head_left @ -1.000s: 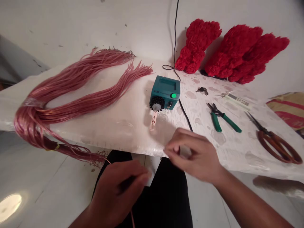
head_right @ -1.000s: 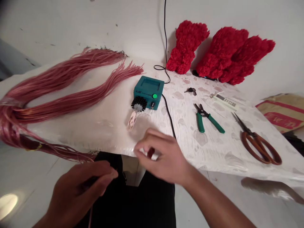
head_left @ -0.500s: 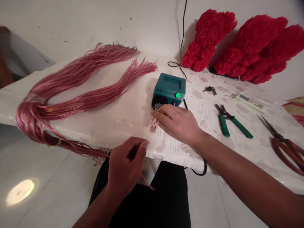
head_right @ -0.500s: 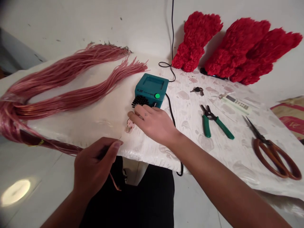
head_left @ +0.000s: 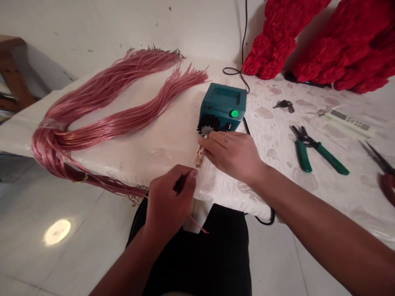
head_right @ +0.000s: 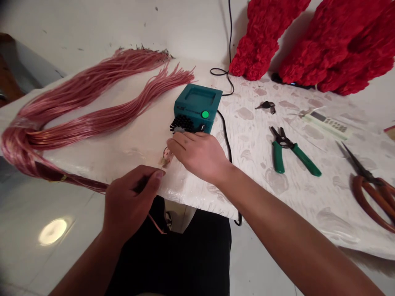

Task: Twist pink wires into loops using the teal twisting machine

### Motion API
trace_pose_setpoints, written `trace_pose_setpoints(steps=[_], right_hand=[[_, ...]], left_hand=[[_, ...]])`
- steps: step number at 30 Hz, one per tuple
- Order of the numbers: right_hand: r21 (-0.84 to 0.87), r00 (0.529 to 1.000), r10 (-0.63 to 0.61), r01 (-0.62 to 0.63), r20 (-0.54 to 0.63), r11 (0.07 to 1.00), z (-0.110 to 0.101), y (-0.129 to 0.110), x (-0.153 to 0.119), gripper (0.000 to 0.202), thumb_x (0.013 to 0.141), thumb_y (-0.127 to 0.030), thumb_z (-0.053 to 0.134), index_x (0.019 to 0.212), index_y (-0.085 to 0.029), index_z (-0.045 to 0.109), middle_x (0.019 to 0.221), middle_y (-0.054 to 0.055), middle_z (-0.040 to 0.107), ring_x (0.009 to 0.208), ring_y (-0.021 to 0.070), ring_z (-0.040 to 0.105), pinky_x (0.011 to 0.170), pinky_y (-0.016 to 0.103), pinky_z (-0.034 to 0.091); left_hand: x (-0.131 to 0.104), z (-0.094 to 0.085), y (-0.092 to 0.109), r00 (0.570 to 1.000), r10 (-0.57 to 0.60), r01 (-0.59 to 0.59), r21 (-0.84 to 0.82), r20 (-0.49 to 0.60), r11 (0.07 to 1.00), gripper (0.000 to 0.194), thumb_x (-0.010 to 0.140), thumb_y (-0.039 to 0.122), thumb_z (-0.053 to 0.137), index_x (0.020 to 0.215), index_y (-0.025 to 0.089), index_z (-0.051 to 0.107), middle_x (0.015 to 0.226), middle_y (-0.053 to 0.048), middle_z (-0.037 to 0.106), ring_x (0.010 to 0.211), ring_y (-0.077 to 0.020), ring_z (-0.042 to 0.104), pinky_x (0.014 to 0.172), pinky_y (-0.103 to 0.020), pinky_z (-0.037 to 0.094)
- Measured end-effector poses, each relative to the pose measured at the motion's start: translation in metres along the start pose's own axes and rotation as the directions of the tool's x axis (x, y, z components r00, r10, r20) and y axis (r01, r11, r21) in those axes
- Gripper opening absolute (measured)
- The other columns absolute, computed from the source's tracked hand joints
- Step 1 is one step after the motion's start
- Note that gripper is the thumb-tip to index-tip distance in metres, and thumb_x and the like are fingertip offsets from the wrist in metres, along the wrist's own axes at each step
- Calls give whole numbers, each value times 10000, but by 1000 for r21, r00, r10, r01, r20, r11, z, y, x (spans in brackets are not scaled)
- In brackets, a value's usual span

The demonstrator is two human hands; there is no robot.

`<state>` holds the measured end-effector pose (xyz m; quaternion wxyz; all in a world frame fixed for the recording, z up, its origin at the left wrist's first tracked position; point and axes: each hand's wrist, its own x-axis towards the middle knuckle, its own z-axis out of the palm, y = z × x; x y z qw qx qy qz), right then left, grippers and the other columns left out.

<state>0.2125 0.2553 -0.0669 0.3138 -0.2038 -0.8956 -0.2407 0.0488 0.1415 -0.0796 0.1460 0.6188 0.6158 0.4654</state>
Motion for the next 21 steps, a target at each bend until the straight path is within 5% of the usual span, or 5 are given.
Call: trace_pose_setpoints(steps=[10, 15, 21], right_hand=[[12, 996, 75, -76, 55, 997, 0, -5, -2, 166, 994, -143, 525, 1056, -142, 679, 855, 16, 668, 705, 147, 600, 517, 313, 317], [42, 983, 120, -127, 140, 991, -4, -4, -8, 329, 960, -143, 507, 1270, -196, 603, 965, 23, 659, 677, 144, 585, 483, 305, 255], [110, 975, 217, -222, 51, 969, -8, 2, -15, 352, 903, -150, 468, 1227, -167, 604, 1003, 42, 657, 666, 143, 599, 474, 295, 284]], left_hand=[[5, 0, 9, 998, -46, 45, 23, 43, 999, 165, 883, 161, 601, 735, 170, 673, 532, 69, 543, 483, -66, 462, 480, -182, 353], [5, -2, 10, 997, -54, 53, 30, 50, 998, 171, 892, 183, 596, 738, 176, 670, 519, 70, 514, 470, -75, 439, 478, -185, 367], [5, -2, 10, 998, -59, 58, 43, 37, 997, 165, 883, 190, 605, 743, 175, 691, 545, 56, 577, 504, -86, 508, 503, -180, 406]])
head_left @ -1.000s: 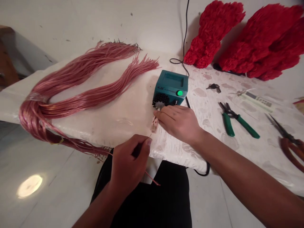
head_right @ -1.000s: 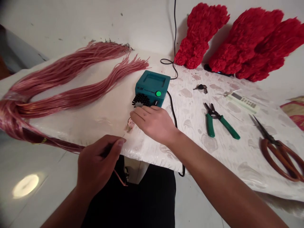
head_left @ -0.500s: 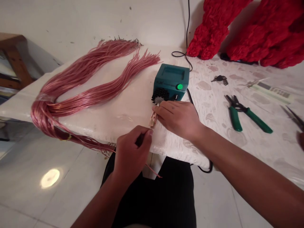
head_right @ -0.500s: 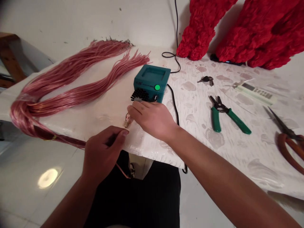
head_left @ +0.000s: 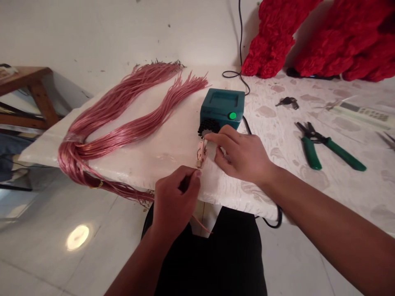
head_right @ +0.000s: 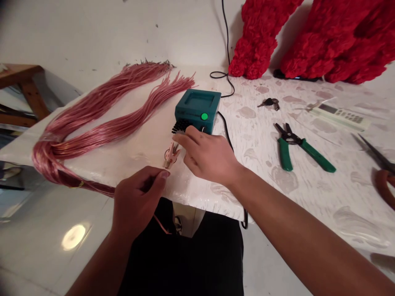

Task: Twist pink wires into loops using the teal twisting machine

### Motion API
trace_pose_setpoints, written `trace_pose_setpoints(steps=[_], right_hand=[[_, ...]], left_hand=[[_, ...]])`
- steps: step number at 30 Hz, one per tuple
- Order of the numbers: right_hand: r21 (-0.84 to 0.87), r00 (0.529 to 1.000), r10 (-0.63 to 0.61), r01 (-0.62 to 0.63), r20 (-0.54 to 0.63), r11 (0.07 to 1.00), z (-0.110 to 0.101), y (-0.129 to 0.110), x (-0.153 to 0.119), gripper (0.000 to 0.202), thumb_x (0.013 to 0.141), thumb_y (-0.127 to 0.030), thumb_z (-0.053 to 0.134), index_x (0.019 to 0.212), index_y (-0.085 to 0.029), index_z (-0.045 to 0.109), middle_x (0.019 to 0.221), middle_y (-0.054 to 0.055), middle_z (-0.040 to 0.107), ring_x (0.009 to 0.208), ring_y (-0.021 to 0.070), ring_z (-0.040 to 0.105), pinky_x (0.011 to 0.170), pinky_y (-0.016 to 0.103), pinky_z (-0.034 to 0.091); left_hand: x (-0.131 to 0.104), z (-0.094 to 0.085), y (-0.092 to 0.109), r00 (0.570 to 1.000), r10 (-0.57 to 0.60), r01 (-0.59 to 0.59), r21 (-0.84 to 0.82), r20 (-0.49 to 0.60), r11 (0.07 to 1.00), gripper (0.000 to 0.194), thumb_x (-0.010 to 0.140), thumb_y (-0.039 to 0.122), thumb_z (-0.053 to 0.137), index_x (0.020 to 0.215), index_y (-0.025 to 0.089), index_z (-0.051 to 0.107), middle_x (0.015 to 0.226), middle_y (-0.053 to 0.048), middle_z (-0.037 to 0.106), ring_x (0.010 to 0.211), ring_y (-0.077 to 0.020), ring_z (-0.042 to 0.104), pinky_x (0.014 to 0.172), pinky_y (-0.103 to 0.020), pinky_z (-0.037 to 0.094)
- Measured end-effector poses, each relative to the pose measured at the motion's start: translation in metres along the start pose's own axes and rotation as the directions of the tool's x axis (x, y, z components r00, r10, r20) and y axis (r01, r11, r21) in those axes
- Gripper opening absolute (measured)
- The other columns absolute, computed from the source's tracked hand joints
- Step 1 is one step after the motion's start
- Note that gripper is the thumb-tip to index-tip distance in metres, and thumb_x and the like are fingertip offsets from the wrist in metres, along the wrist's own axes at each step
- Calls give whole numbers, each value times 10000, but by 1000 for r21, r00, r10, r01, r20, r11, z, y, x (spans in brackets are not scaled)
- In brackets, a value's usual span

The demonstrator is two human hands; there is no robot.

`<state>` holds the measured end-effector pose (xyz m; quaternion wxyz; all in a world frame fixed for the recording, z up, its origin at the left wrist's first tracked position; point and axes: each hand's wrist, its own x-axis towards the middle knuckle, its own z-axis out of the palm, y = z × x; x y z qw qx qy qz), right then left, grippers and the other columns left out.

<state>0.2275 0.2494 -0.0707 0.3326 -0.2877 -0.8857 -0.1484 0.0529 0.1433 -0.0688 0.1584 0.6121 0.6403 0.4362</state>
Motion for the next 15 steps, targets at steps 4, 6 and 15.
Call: trace_pose_setpoints(steps=[4, 6, 15], right_hand=[[38, 999, 41, -40, -23, 998, -1, 2, 1, 287, 878, -151, 462, 1091, -151, 654, 959, 51, 654, 662, 140, 608, 464, 278, 301], [69, 997, 64, -61, -39, 996, -1, 2, 1, 263, 869, -155, 464, 1043, -153, 662, 940, 50, 650, 650, 138, 603, 457, 272, 303], [134, 993, 111, -105, -35, 985, -1, 4, 0, 225, 850, -159, 472, 956, -168, 671, 930, 39, 656, 572, 116, 545, 456, 264, 313]], left_hand=[[0, -2, -1, 1000, -2, 2, 29, 2, 1000, 179, 884, 205, 608, 734, 175, 700, 519, 61, 539, 485, -83, 476, 488, -179, 396], [-1, -3, -1, 1000, 6, -6, 32, 4, 999, 179, 885, 204, 611, 735, 174, 703, 515, 62, 534, 483, -79, 469, 485, -176, 390], [1, -3, -1, 1000, 13, -14, 35, 9, 999, 172, 885, 194, 618, 738, 185, 706, 520, 63, 562, 481, -77, 480, 484, -173, 399]])
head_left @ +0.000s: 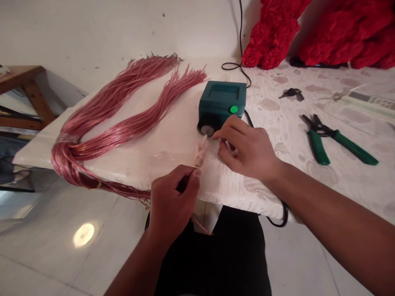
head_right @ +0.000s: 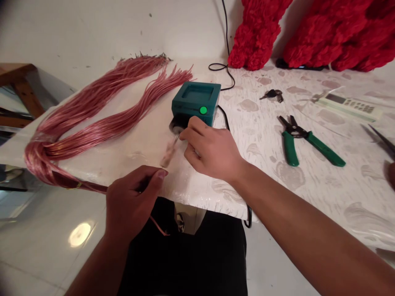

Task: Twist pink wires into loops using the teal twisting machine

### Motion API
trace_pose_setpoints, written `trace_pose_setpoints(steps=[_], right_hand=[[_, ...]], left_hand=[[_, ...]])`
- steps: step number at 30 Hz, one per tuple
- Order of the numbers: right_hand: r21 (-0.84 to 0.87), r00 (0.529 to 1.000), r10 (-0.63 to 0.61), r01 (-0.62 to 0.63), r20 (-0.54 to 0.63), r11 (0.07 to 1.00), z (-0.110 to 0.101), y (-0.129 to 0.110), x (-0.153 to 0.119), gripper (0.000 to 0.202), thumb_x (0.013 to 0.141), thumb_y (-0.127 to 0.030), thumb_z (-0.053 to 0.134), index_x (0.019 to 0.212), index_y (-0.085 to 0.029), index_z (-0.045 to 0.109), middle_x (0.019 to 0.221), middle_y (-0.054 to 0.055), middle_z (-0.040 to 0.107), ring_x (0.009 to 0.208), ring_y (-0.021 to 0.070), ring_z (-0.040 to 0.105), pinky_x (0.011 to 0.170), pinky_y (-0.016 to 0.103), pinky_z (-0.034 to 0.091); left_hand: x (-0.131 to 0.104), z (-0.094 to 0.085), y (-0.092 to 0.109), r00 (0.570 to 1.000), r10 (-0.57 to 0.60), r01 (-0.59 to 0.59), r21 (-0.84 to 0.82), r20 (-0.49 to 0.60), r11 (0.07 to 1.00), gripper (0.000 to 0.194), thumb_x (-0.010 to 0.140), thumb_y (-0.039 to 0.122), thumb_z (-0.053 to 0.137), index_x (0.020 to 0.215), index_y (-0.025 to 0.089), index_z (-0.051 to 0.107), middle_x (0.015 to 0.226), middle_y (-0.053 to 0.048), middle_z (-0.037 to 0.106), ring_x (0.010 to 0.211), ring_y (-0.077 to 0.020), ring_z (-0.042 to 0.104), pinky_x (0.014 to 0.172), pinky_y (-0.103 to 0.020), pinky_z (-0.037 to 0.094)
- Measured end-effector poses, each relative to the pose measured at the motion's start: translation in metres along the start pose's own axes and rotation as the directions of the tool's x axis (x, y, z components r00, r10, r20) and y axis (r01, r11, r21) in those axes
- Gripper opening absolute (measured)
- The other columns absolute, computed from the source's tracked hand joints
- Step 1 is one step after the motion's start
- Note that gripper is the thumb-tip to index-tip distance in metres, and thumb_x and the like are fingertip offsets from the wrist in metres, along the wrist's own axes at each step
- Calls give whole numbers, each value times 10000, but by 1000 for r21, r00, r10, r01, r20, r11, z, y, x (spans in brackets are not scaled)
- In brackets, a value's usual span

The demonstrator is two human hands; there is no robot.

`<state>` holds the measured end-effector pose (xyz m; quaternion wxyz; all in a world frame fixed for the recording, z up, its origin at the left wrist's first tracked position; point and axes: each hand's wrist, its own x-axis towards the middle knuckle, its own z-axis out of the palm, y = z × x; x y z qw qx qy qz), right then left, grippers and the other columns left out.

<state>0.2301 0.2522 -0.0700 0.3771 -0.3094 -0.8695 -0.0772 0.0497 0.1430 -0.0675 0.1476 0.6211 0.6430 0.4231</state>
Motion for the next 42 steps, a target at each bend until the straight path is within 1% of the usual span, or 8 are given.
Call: trace_pose_setpoints(steps=[8, 15, 20, 23, 27, 32, 38, 42], right_hand=[[64, 999, 51, -49, -17, 997, -2, 3, 1, 217, 851, -160, 458, 934, -179, 658, 928, 52, 637, 619, 142, 579, 498, 270, 407], [75, 997, 65, -63, -30, 995, 0, 4, 0, 204, 857, -159, 473, 931, -182, 661, 898, 48, 635, 608, 136, 565, 513, 263, 430], [69, 1000, 14, -15, 16, 997, -5, -4, 3, 194, 869, -166, 483, 950, -173, 659, 890, 35, 627, 585, 114, 523, 518, 249, 415], [191, 996, 35, -50, 81, 980, -21, -36, -2, 187, 904, -147, 490, 988, -179, 654, 847, 19, 607, 566, 104, 503, 522, 249, 415], [464, 984, 109, -161, 137, 871, -37, -103, -35, 223, 896, -88, 531, 1051, -213, 633, 811, 17, 626, 615, 138, 571, 536, 272, 468], [577, 905, 371, -420, 209, 701, -21, -173, -89, 320, 844, -130, 570, 1124, -280, 613, 816, 10, 620, 606, 164, 624, 521, 291, 536], [602, 885, 436, -438, 161, 667, -6, -213, -89, 387, 833, -252, 613, 1212, -301, 549, 866, 10, 632, 555, 160, 588, 503, 286, 515], [599, 913, 394, -374, 104, 708, -13, -227, -71, 212, 874, -308, 553, 1073, -247, 600, 824, 26, 650, 635, 190, 612, 546, 301, 520]], left_hand=[[-9, -9, -2, 999, -21, 21, -13, 32, 1000, 166, 875, 182, 616, 741, 193, 714, 524, 62, 594, 474, -84, 522, 497, -178, 434], [-30, -35, -3, 997, -2, 8, -76, 71, 997, 155, 887, 183, 619, 778, 222, 723, 553, 69, 646, 465, -82, 544, 531, -182, 466], [-38, -53, 1, 993, -29, 45, -138, 116, 989, 168, 911, 216, 607, 808, 233, 739, 506, 72, 579, 445, -84, 529, 470, -181, 425], [-41, -59, -1, 990, -85, 108, -220, 111, 970, 183, 931, 248, 584, 842, 225, 742, 532, 59, 556, 480, -91, 526, 464, -183, 410], [-45, -62, -7, 981, -111, 165, -386, 159, 908, 206, 972, 268, 539, 963, 225, 740, 588, 48, 537, 532, -90, 515, 497, -181, 411], [-47, -66, -5, 977, -93, 188, -562, 194, 806, 197, 980, 245, 545, 1003, 217, 738, 622, 46, 587, 521, -64, 502, 510, -158, 425], [-62, -76, 11, 960, -117, 267, -710, 254, 652, 142, 928, 251, 638, 977, 199, 760, 688, 2, 720, 536, -85, 619, 519, -162, 534], [-74, -86, 22, 951, -188, 309, -700, 246, 644, 164, 893, 318, 681, 935, 196, 784, 710, -35, 774, 569, -131, 690, 467, -172, 530]])
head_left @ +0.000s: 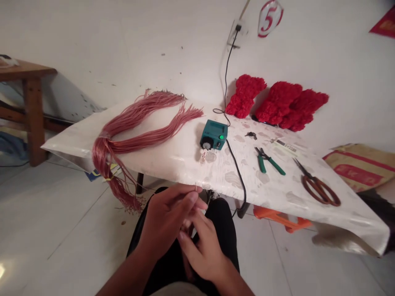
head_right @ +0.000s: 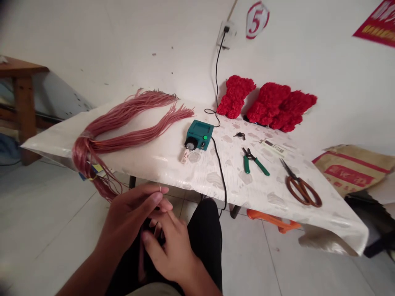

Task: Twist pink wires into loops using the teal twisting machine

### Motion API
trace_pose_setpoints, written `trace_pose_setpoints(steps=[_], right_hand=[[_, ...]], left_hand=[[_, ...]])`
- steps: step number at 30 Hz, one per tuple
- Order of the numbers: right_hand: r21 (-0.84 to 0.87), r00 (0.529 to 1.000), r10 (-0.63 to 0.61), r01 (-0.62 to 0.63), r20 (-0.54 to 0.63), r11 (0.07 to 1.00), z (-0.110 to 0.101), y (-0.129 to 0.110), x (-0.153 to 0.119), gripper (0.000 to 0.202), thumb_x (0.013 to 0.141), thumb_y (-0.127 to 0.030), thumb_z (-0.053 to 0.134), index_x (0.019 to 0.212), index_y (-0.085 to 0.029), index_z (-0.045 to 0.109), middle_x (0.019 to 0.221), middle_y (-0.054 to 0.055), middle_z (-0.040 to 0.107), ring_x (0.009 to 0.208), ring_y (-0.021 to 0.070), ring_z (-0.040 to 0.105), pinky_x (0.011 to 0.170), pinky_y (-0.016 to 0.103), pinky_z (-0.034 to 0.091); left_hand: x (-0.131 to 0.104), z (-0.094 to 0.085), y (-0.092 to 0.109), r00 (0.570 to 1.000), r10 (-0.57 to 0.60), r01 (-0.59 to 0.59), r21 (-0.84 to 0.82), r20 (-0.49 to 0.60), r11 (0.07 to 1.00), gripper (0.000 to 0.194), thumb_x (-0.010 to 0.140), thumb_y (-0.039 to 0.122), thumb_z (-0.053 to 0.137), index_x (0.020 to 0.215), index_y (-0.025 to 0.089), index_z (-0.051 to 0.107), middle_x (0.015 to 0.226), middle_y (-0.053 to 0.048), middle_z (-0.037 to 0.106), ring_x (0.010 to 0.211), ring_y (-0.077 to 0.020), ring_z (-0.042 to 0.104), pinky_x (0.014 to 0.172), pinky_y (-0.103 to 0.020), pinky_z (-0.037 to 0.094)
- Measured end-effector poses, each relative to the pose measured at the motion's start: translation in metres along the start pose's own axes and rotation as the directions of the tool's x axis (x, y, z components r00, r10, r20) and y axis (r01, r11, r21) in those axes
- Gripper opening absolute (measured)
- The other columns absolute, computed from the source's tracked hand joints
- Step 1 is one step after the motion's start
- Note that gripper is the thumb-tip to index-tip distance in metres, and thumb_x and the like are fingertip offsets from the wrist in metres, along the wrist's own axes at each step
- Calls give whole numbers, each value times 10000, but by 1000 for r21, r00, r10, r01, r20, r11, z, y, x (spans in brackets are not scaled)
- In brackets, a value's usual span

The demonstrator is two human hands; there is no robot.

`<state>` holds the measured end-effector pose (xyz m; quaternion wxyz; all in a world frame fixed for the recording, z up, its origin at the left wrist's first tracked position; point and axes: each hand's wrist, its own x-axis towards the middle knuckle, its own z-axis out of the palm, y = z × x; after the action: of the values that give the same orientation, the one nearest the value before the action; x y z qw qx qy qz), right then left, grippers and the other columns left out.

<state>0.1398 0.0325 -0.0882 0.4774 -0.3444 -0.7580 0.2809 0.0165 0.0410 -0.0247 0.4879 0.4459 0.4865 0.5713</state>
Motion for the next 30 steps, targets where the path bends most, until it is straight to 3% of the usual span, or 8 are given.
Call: trace_pose_setpoints(steps=[4, 9, 12, 16, 20, 25, 30], right_hand=[[-86, 998, -62, 60, -31, 994, 1, -14, 4, 128, 914, -278, 486, 864, -217, 587, 745, 16, 631, 644, 169, 605, 570, 273, 488], [-152, 992, -102, 89, -76, 984, 4, -20, 2, 77, 870, -261, 564, 822, -207, 538, 717, -14, 600, 551, 113, 539, 528, 228, 422], [-170, 980, -139, 114, -144, 979, 5, -20, 0, 33, 879, -227, 564, 905, -208, 559, 742, -15, 594, 561, 108, 534, 539, 226, 424], [-129, 969, -178, 157, -170, 979, 0, -20, 1, 148, 921, -179, 515, 1037, -203, 603, 818, 22, 632, 658, 136, 589, 618, 249, 477], [-67, 964, -196, 187, -177, 980, -5, -24, 1, 189, 908, -136, 495, 1030, -193, 628, 795, 33, 621, 682, 156, 601, 648, 273, 491], [-13, 971, -152, 152, -185, 988, -10, -37, 1, 141, 856, -199, 498, 952, -196, 602, 750, 24, 566, 637, 159, 543, 582, 291, 423], [20, 968, -154, 161, -200, 987, -16, -44, -1, 105, 851, -193, 516, 933, -219, 575, 703, -9, 529, 612, 142, 510, 561, 277, 373]], left_hand=[[-5, -2, 9, 993, 116, -120, 169, 37, 978, 141, 866, 258, 677, 882, 197, 803, 680, -9, 779, 546, -120, 687, 495, -164, 532], [-5, -2, 10, 943, 330, -323, 316, 32, 892, 166, 822, 141, 675, 856, 246, 800, 657, 73, 750, 424, -47, 552, 402, -129, 416], [-5, 0, 10, 894, 447, -424, 380, 32, 822, 166, 820, 118, 685, 853, 244, 788, 719, 71, 761, 535, -55, 609, 491, -137, 457], [-3, 3, 12, 804, 585, -566, 444, 110, 695, 133, 845, 86, 676, 858, 182, 768, 758, 33, 744, 657, -65, 660, 641, -150, 511], [-3, 5, 11, 744, 645, -642, 454, 173, 618, 132, 878, 85, 667, 926, 157, 767, 807, 9, 730, 705, -64, 663, 660, -151, 509], [-6, 4, 14, 752, 620, -641, 467, 223, 609, 217, 916, 76, 592, 1025, 158, 761, 866, -11, 726, 762, -82, 673, 709, -178, 519], [-10, 1, 19, 810, 533, -581, 460, 245, 671, 227, 927, 108, 560, 1014, 176, 758, 912, -10, 760, 792, -93, 708, 679, -162, 527]])
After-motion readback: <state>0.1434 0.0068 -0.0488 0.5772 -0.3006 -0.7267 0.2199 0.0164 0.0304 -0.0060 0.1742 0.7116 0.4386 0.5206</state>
